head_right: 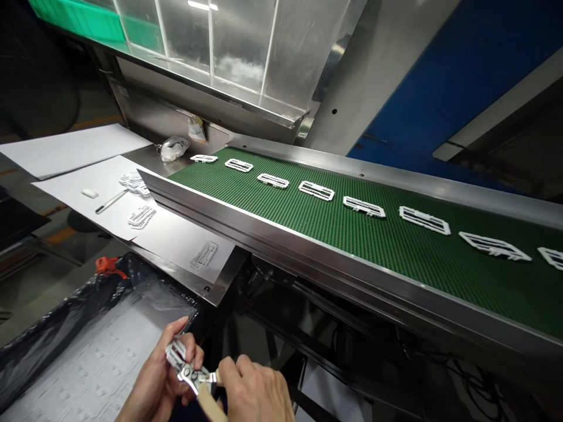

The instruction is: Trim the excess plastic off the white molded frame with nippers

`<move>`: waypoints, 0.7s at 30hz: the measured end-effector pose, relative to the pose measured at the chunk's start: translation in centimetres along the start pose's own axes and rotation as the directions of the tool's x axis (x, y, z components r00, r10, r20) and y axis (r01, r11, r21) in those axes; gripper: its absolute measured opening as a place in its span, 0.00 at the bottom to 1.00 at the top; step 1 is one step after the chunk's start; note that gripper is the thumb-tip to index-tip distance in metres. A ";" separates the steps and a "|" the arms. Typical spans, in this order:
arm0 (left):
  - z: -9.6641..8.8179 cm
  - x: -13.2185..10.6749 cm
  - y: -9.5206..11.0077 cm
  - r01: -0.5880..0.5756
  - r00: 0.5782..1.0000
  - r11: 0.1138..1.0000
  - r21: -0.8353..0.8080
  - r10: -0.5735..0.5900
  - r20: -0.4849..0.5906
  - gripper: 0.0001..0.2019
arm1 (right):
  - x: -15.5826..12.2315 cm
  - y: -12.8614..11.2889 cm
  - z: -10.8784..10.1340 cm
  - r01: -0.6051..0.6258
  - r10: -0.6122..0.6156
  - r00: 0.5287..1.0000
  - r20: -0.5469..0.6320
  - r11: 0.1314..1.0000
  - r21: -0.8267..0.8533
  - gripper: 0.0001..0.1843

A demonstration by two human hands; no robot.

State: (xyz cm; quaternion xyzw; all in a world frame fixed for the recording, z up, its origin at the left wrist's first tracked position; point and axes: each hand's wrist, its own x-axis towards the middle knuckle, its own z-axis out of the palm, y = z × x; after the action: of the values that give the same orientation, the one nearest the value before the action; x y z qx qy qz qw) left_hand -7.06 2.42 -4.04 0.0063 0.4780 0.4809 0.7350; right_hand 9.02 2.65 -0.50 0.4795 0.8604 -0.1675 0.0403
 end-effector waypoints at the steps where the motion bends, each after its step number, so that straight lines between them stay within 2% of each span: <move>1: 0.0 0.1 0.0 -0.002 1.000 1.000 -0.003 0.002 -0.003 0.25 | 0.1 0.0 -0.1 -0.007 0.007 1.000 0.015 1.000 0.015 0.09; 6: 0.1 0.7 0.2 0.003 1.000 1.000 -0.022 -0.003 -0.020 0.25 | 0.7 0.1 -0.1 -0.109 0.099 0.993 0.061 0.974 0.197 0.08; 12: 0.3 1.5 0.6 0.038 0.998 0.998 -0.044 -0.040 -0.046 0.23 | 2.1 0.2 -0.2 -0.200 0.163 0.980 0.117 0.825 0.529 0.14; 15: 0.4 1.8 1.0 0.037 0.997 0.998 -0.041 -0.039 -0.067 0.22 | 2.6 0.4 -0.5 -0.225 0.180 0.974 0.134 0.817 0.532 0.13; 21: 0.8 2.8 1.6 0.036 0.999 0.998 -0.051 -0.037 -0.023 0.21 | 3.1 0.6 -0.3 -0.233 0.218 0.972 0.082 0.913 0.334 0.11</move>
State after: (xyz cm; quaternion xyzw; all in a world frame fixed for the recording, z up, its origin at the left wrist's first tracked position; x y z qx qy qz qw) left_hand -7.35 5.63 -4.76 -0.0268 0.4745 0.4795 0.7377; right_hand 7.89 5.52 -1.09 0.5716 0.7561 -0.3187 -0.0061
